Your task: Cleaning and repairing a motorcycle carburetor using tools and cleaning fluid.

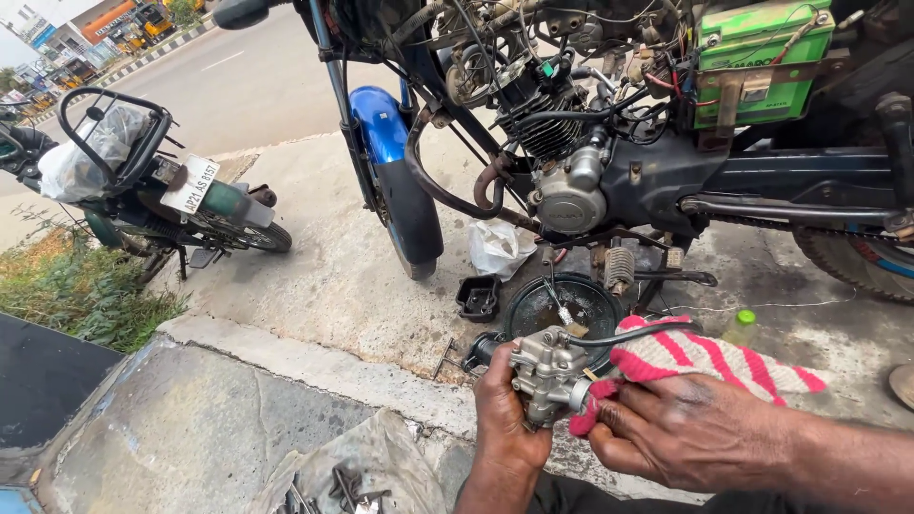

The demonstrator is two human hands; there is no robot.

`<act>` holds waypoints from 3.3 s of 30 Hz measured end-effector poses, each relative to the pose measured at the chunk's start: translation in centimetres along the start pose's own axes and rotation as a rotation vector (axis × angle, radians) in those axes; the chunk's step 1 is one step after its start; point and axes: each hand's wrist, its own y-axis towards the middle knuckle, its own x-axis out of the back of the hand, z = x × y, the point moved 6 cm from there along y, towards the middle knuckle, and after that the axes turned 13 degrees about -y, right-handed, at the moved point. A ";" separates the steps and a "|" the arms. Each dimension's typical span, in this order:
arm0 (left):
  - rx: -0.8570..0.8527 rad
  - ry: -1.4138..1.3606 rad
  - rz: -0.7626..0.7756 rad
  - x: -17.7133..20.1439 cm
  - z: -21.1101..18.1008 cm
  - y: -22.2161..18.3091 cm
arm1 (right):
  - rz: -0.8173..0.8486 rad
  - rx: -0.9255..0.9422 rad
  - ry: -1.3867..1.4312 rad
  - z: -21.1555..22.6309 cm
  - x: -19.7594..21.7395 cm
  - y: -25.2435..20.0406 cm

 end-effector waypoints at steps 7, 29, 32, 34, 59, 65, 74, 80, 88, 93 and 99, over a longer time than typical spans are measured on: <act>-0.100 -0.096 -0.048 -2.1 0.0 -1.0 | -0.334 -0.610 0.614 4.2 -7.8 -3.0; -0.342 -0.097 -0.227 1.9 -0.7 -3.0 | -0.297 -0.560 0.316 1.3 0.1 0.8; -0.453 -0.031 -0.189 2.0 -0.6 -3.0 | -0.177 -0.527 0.403 2.4 -3.7 -0.3; -0.482 -0.037 -0.167 1.4 -0.2 -2.8 | -0.158 -0.578 0.486 3.5 -4.9 -0.2; -0.674 0.034 -0.036 3.4 2.9 -3.2 | -0.489 -1.459 0.398 5.0 -4.1 -3.5; -0.869 0.546 0.021 3.1 1.5 -5.0 | -0.516 -1.420 0.783 2.3 -1.5 -5.5; -1.004 0.844 0.333 0.5 0.4 -8.2 | 0.411 -1.081 0.679 -1.7 -5.3 1.2; -1.310 1.073 0.496 -1.1 0.0 -10.7 | 0.401 -1.087 0.729 -1.0 -5.2 1.8; -0.984 0.932 0.347 1.2 -1.2 -8.8 | -0.087 -0.704 0.236 4.5 -0.6 -0.5; -1.079 1.028 0.557 0.8 0.8 -8.0 | 0.566 -0.791 0.765 -0.2 -5.8 0.1; -0.860 1.048 0.371 2.7 2.2 -5.1 | 0.180 -0.691 0.510 4.7 -2.5 -0.9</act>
